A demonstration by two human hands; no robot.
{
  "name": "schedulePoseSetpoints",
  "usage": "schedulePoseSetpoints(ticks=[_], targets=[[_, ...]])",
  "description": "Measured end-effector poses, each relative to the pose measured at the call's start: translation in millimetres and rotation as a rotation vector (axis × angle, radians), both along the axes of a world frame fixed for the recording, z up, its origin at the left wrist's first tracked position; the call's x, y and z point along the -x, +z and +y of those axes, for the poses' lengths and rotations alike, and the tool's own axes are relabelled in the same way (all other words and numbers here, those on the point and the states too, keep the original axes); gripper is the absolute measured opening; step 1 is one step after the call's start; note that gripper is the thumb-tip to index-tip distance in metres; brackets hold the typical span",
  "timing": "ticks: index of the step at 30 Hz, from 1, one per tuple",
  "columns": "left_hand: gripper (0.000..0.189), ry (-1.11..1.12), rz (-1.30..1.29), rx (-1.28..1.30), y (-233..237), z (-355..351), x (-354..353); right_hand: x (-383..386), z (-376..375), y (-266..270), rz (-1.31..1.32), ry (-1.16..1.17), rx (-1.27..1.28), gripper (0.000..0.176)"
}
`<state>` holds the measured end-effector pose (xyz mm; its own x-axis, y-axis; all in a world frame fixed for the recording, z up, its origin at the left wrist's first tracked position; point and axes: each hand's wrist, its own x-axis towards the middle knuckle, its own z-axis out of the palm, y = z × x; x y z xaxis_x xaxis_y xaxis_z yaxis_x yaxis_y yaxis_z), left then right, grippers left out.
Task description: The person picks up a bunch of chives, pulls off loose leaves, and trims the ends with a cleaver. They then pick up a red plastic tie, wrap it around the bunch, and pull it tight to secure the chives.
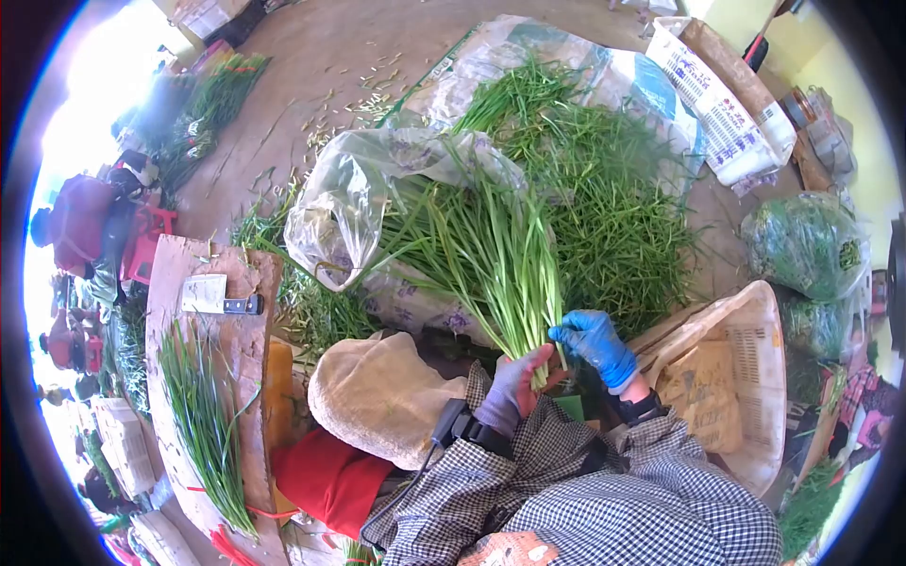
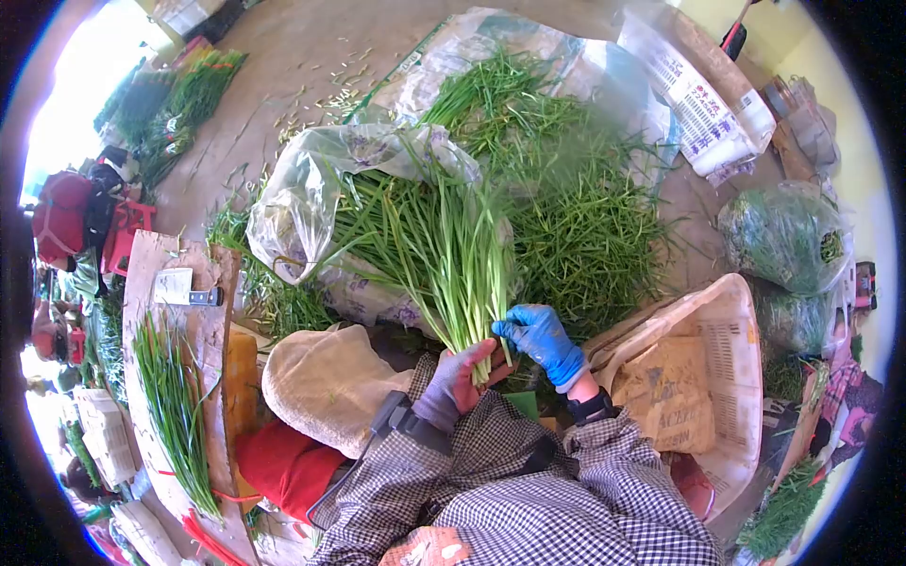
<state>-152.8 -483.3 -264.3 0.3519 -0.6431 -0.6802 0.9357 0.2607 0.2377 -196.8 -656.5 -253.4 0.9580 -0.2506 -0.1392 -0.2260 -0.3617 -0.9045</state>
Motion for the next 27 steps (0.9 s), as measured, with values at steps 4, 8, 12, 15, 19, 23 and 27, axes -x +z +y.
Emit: schedulePoseSetpoints(ticks=[4, 8, 12, 15, 19, 23, 27], targets=[[0.025, -0.068, -0.096, -0.125, 2, -1, 2, -1, 12, 0, 0.012, 0.019, 0.116, 0.022], [0.022, 0.051, -0.059, -0.163, 0, -3, 2, 2, 16, 4, -0.076, 0.013, 0.178, 0.020], [0.022, 0.072, -0.016, -0.131, 0, 0, -1, 11, 23, 25, -0.022, -0.051, -0.039, 0.015], [0.023, 0.131, 0.005, -0.159, -1, -1, -5, 15, 18, 51, 0.024, -0.169, -0.212, 0.013], [0.024, 0.144, -0.021, -0.114, 3, 1, -5, 17, -52, 90, -0.141, -0.623, -0.176, 0.012], [0.025, 0.133, -0.038, -0.106, 11, 0, -4, 39, -139, 92, -0.235, -0.655, -0.042, 0.015], [0.027, 0.117, -0.079, -0.095, 14, -1, -1, 63, -143, 30, 0.178, -0.178, 0.820, 0.026]])
